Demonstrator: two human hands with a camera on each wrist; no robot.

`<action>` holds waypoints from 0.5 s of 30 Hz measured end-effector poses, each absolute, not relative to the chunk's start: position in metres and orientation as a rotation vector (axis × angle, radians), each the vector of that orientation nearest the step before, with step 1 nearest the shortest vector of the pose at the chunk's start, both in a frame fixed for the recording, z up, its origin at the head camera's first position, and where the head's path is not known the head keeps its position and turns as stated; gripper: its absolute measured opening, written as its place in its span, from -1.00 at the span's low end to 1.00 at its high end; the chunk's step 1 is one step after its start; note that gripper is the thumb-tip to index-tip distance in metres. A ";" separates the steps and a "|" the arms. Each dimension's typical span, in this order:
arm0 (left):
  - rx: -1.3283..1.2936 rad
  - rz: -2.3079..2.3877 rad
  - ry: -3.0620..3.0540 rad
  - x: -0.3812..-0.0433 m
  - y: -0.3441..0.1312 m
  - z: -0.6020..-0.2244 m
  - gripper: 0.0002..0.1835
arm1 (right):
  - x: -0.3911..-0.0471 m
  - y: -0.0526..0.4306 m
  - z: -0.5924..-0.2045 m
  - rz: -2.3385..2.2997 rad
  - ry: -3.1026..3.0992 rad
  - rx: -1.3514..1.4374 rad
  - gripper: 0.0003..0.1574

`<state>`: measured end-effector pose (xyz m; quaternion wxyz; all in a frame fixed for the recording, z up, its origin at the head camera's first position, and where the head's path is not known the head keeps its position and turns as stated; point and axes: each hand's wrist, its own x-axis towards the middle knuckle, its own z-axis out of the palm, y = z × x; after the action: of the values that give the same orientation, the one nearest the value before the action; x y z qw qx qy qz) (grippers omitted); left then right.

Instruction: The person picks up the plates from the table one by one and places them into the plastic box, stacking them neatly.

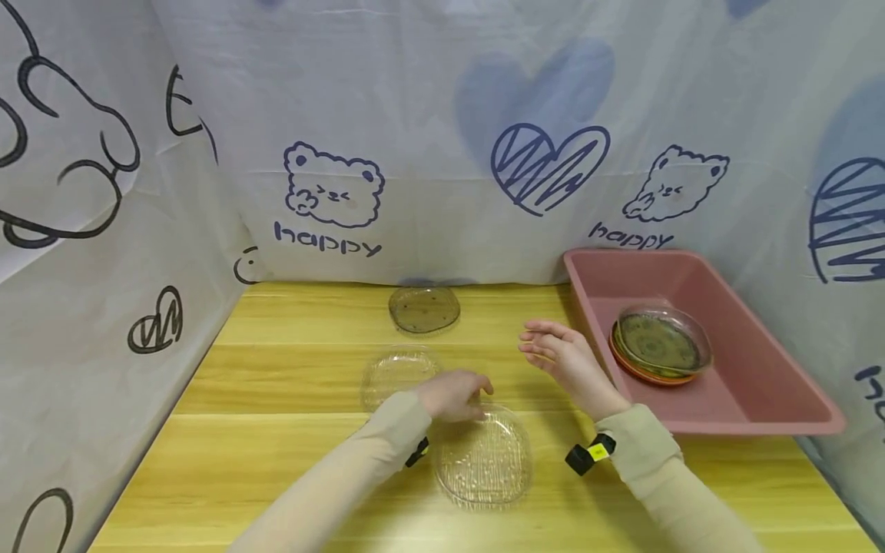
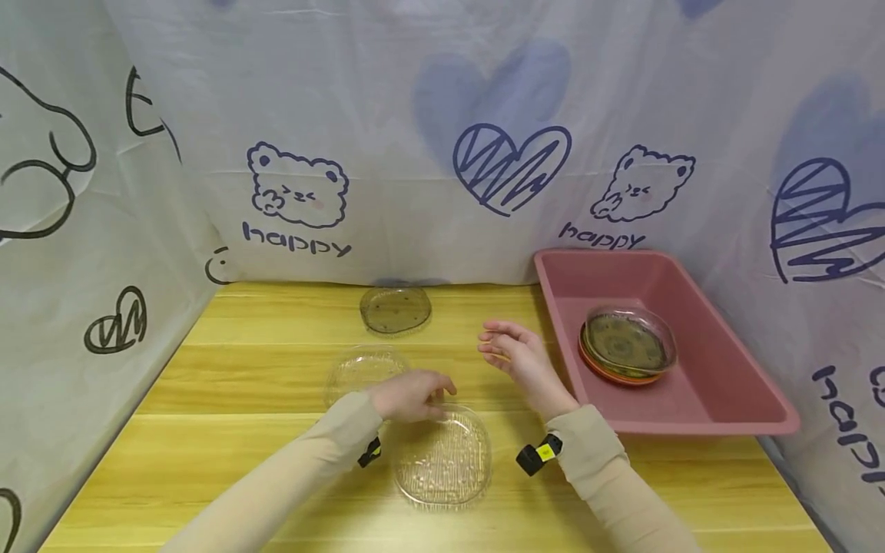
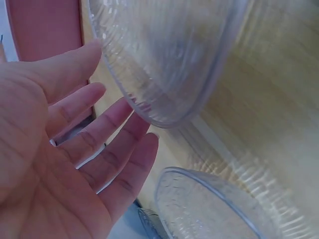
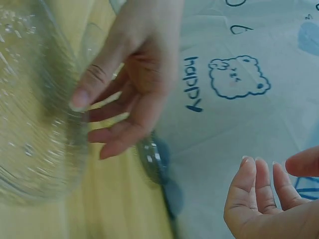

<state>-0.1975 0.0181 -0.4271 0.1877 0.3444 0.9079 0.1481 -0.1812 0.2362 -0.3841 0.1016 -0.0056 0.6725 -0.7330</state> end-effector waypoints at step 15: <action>0.908 0.374 2.522 -0.204 0.021 -0.438 -0.55 | -0.180 0.222 -0.423 -2.129 1.940 0.080 -0.56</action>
<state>-0.2043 0.0207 -0.4379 0.2157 0.3277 0.9099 0.1350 -0.1803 0.2221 -0.4226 0.1297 0.0277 0.6676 -0.7326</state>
